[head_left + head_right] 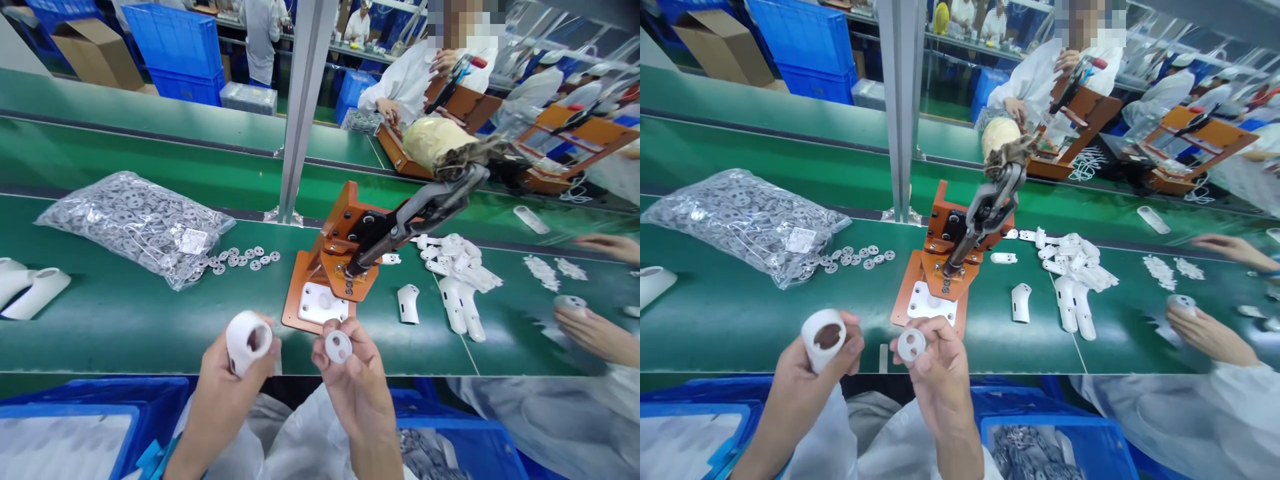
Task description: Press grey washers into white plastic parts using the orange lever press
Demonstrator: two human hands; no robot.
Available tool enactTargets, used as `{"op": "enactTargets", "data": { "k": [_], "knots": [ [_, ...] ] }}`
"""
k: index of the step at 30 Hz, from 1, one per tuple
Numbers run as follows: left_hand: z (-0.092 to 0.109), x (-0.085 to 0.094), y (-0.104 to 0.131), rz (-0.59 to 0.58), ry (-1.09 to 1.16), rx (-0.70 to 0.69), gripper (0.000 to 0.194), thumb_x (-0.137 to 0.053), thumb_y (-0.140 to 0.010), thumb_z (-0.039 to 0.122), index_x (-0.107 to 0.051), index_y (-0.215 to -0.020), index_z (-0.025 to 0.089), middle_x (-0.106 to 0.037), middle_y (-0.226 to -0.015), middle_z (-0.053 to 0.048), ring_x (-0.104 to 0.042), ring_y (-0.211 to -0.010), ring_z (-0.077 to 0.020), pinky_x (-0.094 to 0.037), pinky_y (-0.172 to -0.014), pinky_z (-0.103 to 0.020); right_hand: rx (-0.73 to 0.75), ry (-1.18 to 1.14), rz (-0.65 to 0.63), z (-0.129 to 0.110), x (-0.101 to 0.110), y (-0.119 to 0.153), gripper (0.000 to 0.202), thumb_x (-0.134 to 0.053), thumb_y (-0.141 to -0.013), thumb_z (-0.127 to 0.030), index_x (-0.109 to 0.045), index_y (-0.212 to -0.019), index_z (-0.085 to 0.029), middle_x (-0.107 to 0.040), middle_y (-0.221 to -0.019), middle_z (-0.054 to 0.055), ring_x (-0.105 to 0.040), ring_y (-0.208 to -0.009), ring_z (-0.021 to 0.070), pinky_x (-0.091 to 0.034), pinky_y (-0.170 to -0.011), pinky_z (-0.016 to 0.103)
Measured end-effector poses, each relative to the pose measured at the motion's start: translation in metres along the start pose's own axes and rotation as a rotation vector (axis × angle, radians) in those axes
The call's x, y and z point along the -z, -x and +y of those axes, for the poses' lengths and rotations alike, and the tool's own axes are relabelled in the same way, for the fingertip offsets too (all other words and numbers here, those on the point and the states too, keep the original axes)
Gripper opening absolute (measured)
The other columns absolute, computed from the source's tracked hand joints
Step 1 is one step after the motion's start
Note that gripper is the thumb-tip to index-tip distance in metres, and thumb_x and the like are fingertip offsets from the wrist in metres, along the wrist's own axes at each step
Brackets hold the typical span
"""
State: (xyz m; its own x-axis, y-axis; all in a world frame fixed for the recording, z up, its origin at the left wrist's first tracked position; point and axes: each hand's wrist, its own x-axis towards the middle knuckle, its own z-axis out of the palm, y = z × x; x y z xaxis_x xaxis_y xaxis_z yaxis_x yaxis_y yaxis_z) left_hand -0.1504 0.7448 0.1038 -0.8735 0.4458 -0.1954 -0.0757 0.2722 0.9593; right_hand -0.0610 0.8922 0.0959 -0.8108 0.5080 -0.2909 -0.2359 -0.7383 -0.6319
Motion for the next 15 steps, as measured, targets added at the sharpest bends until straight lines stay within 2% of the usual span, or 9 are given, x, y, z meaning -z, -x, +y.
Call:
{"op": "enactTargets", "data": {
  "k": [2,4,6,10,15],
  "knots": [
    [0.009,0.000,0.007,-0.064,-0.143,-0.246,0.016,-0.073,-0.088,0.035,-0.067,-0.100,0.027,-0.070,-0.078,0.002,-0.066,-0.062,-0.0140,-0.052,-0.058,-0.021,-0.029,0.000,-0.014,0.004,-0.006,0.004,0.032,-0.092,-0.065,-0.041,-0.071,-0.084,-0.026,-0.066,-0.088,0.001,-0.063,-0.063,0.0121,-0.056,-0.062,0.024],
    [0.017,0.002,0.012,-0.166,-0.304,-0.506,0.028,-0.074,-0.087,0.029,-0.066,-0.114,0.031,-0.074,-0.086,0.002,-0.070,-0.071,-0.0161,-0.055,-0.068,-0.023,-0.057,0.012,-0.041,0.005,-0.008,0.007,0.032,-0.092,-0.065,-0.042,-0.071,-0.084,-0.026,-0.066,-0.086,0.001,-0.060,-0.059,0.0111,-0.056,-0.060,0.025],
    [0.024,0.004,0.011,-0.247,-0.413,-0.693,0.043,-0.068,-0.090,0.022,-0.059,-0.131,0.031,-0.072,-0.078,0.002,-0.067,-0.066,-0.0157,-0.054,-0.068,-0.024,-0.073,0.013,-0.067,0.004,-0.008,0.011,0.031,-0.092,-0.065,-0.041,-0.072,-0.084,-0.026,-0.067,-0.086,0.001,-0.059,-0.058,0.0109,-0.055,-0.059,0.024],
    [0.033,0.004,0.001,-0.339,-0.439,-0.860,0.042,-0.052,-0.094,0.012,-0.056,-0.135,0.022,-0.066,-0.071,0.000,-0.056,-0.057,-0.0148,-0.044,-0.056,-0.026,-0.074,-0.030,-0.094,0.004,-0.006,0.016,0.028,-0.093,-0.065,-0.033,-0.075,-0.085,-0.027,-0.068,-0.088,0.001,-0.061,-0.065,0.0108,-0.050,-0.056,0.018],
    [0.038,0.003,-0.005,-0.430,-0.437,-0.956,0.036,-0.060,-0.094,0.017,-0.058,-0.129,0.018,-0.058,-0.069,0.000,-0.049,-0.058,-0.0159,-0.034,-0.055,-0.029,-0.047,-0.061,-0.095,0.008,-0.002,0.021,0.025,-0.093,-0.066,-0.031,-0.077,-0.085,-0.028,-0.071,-0.089,0.000,-0.064,-0.069,0.0110,-0.053,-0.069,0.021]
  ]
}}
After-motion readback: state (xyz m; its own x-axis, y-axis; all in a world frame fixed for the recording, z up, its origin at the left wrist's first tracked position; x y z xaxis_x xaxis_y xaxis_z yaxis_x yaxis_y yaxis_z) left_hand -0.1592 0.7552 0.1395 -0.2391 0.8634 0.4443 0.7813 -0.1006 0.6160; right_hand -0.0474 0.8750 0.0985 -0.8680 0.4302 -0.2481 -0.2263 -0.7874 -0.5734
